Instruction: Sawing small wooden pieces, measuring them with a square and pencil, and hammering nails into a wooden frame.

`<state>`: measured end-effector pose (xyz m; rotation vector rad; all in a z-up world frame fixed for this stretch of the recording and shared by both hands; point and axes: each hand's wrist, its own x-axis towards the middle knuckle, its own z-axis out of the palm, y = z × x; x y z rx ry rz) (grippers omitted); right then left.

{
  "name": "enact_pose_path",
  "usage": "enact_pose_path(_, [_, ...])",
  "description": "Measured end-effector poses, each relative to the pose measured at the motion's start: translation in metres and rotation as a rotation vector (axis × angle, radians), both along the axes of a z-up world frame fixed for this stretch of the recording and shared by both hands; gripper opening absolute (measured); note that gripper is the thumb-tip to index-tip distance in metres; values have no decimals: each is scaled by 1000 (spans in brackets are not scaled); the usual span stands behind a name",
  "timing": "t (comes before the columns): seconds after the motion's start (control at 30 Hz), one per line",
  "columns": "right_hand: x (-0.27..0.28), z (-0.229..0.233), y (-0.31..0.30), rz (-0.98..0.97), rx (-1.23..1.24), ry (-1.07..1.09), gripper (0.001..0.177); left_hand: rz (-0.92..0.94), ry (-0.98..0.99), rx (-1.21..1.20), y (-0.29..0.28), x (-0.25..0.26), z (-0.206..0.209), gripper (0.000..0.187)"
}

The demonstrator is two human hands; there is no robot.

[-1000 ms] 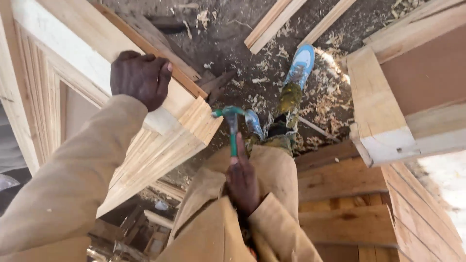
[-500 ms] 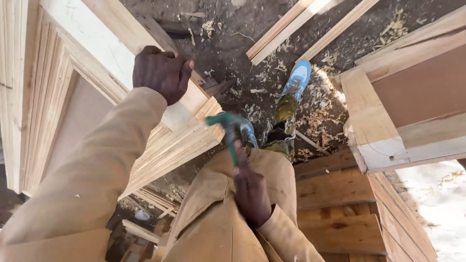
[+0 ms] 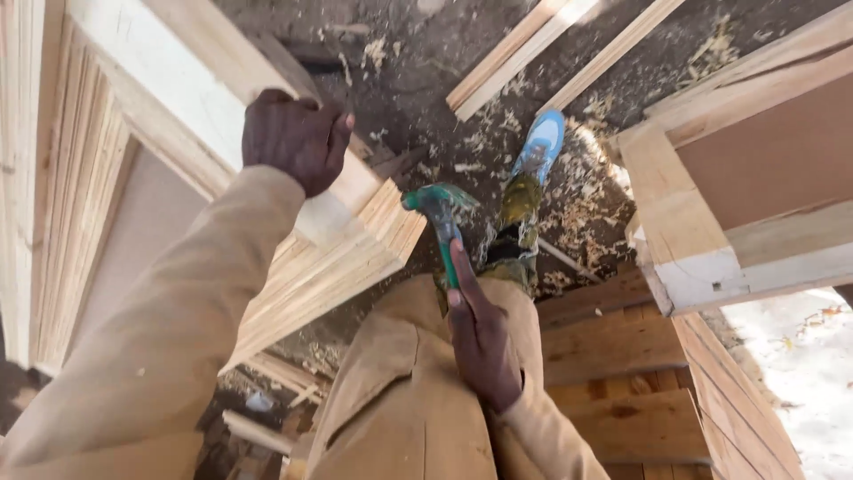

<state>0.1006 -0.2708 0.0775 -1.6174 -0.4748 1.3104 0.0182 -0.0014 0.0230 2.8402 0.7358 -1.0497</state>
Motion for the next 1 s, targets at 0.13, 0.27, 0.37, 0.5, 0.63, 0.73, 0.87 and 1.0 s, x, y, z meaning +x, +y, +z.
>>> enact_pose_path(0.13, [8, 19, 8, 33, 32, 25, 46, 11, 45, -16, -4, -2, -2, 43])
enact_pose_path(0.27, [30, -7, 9, 357, -82, -246, 45, 37, 50, -39, -4, -3, -2, 41])
enact_pose_path(0.37, [29, -41, -4, -32, -75, 293, 45, -40, -225, 78, -2, -16, -8, 37])
enact_pose_path(0.5, [69, -18, 31, -143, -124, 153, 35, -53, -209, 9, -6, -22, -8, 33])
enact_pose_path(0.63, [42, -60, 27, -324, 138, -30, 45, -61, -272, 50, 1, -20, -16, 35])
enact_pose_path(0.73, [14, -78, 5, -107, 100, 132, 43, -52, -253, 18, 3, -24, -15, 34])
enact_pose_path(0.87, [51, -55, 23, -164, 19, 216, 32, -13, -255, -39, 2, -23, -16, 36])
enact_pose_path(1.0, [79, -27, 39, -416, -106, 230, 24, -51, -255, -13, 3, -23, -14, 37])
